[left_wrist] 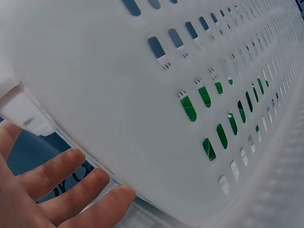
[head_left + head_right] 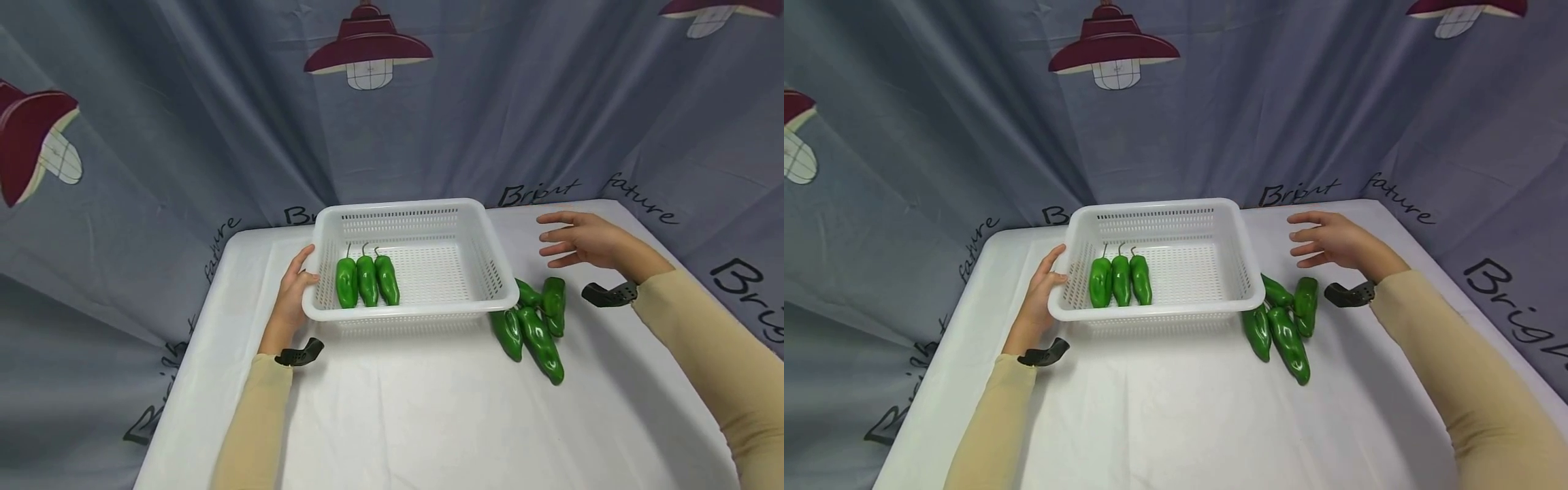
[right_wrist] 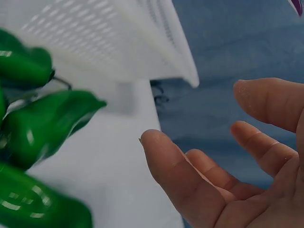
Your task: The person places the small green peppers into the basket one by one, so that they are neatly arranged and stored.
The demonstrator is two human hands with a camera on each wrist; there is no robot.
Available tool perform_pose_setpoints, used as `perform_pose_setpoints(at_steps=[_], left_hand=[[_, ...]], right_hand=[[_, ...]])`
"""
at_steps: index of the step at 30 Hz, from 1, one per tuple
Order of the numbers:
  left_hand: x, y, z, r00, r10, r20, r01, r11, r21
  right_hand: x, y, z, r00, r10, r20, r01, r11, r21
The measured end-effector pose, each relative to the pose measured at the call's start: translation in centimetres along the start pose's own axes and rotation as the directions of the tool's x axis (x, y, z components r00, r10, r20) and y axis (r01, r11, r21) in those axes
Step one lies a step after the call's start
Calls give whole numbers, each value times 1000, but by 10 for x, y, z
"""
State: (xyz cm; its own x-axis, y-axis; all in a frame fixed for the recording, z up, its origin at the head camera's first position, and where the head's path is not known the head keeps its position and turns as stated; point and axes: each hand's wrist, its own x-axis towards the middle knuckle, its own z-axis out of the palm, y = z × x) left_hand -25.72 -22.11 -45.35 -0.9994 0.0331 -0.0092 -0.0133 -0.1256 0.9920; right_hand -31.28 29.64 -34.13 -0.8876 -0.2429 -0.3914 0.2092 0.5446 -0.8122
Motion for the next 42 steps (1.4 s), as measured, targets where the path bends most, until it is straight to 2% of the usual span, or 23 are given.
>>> perform_pose_setpoints(at_steps=[7,16,21,32,42], left_hand=[[0,0,1,1000,2,3,-2,1000,3],[1,-1,1,1000,6,9,-6,1000,-13],[1,-2,1,1000,5,7,-5,1000,-22],[3,-4,0,1000,15,15,-15,1000,-23],[2,-2,1,1000,6,1,-6,1000,-12]], right_hand=[[-6,34,-8,999,46,4,-46,998,39],[-16,68,-13,997,80,-12,-78,991,105],[-21,84,-13,996,92,5,-92,983,161],[-24,108,-6,994,112,9,-110,962,251],[-23,112,3,989,148,-26,-140,972,190]])
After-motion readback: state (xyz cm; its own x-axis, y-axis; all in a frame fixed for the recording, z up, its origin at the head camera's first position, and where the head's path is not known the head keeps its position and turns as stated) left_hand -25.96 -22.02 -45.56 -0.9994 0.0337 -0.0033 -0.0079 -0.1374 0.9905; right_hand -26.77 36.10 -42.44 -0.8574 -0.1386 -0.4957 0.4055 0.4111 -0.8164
